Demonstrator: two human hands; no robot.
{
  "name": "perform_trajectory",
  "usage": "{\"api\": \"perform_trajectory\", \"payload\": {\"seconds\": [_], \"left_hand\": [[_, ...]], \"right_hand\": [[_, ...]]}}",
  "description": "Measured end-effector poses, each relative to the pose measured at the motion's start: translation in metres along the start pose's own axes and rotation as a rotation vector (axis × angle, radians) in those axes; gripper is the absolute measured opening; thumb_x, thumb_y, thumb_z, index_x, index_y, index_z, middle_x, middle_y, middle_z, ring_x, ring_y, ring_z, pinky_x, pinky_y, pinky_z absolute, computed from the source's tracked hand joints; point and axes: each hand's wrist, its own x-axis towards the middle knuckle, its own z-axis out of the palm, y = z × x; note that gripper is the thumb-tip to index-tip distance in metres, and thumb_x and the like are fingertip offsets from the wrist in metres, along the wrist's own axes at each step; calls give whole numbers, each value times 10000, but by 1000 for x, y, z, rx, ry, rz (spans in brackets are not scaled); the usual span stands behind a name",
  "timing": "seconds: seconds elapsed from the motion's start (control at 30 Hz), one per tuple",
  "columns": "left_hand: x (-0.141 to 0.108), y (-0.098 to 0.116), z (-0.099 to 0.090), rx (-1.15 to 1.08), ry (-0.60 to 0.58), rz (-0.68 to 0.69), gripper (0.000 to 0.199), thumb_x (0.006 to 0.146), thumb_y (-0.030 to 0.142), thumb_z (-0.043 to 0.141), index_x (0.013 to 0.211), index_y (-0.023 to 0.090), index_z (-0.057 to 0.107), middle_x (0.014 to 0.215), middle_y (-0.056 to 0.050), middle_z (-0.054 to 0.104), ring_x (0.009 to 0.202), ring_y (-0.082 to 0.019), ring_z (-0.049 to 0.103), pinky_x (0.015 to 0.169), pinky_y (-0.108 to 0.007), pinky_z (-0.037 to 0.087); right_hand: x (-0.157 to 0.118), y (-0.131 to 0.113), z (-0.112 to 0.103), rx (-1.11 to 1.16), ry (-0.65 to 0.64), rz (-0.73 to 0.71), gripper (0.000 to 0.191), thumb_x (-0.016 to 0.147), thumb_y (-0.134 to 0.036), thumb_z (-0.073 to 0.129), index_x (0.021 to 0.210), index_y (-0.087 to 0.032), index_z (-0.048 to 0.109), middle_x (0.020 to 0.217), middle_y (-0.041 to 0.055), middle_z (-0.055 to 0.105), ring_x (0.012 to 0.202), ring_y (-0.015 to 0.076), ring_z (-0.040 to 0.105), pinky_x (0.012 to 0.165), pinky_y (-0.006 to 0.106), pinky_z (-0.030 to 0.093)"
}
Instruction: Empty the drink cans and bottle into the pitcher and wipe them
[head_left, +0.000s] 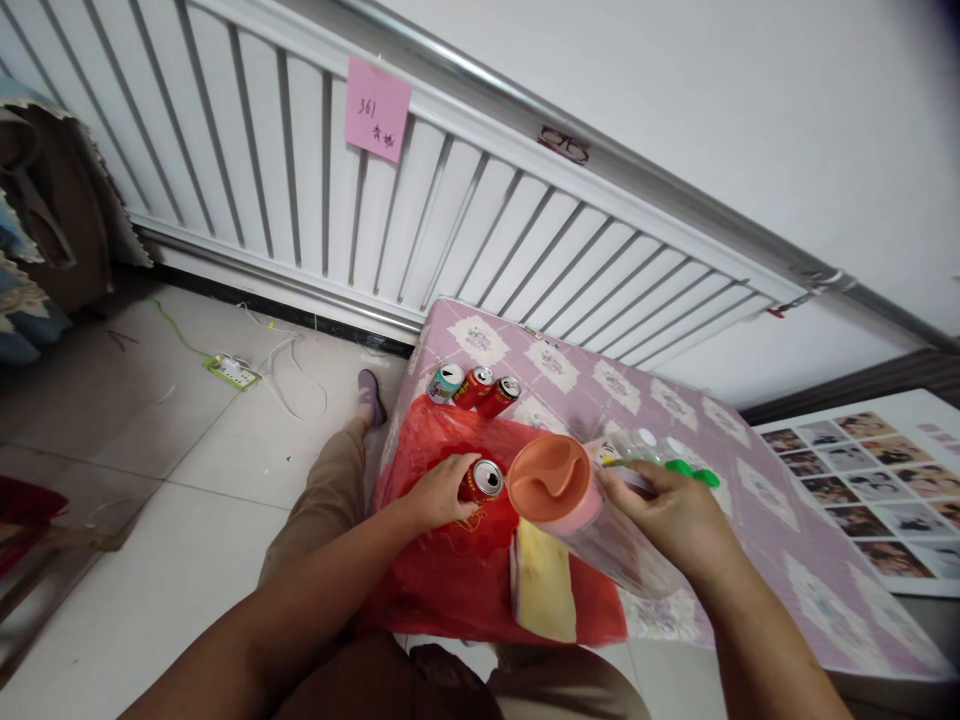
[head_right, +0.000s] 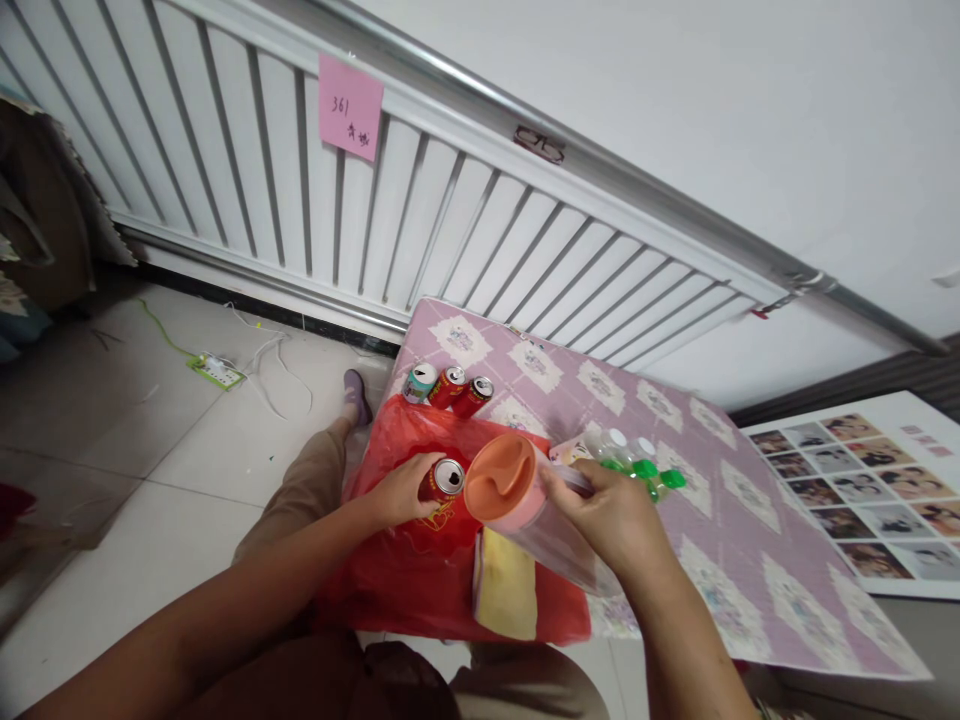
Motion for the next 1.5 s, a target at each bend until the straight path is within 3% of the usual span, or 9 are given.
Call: {"api": "perform_trajectory", "payload": {"seconds": [0.4, 1.3, 1.5], "left_hand": [[0, -1, 1, -13, 1, -8, 784, 683, 181, 744, 1391, 196, 408, 1393, -140, 529, 1285, -309, 512, 1094, -464, 418], [0, 1, -1, -17, -5, -18, 789, 683, 189, 750, 1393, 209, 406, 1410, -136, 519, 1300, -302, 502, 1113, -461, 398], [0, 3, -1, -25, -10, -23, 781, 683, 182, 752, 1386, 204, 415, 1409, -134, 522, 1300, -302, 502, 1112, -457, 400]], "right_hand": [[1, 0, 0, 26, -40, 46, 365, 767, -543, 620, 641, -207, 687, 560, 10, 661, 480, 154, 566, 416, 248, 382], [1, -5, 0, 32, -23, 16, 332, 766, -519, 629, 651, -213, 687, 468, -10, 588, 452, 154, 538, 405, 248, 387], [1, -3, 2, 28, -51, 54, 354, 763, -537, 620, 643, -210, 687, 522, 11, 635, 476, 167, 560, 425, 267, 406]]}}
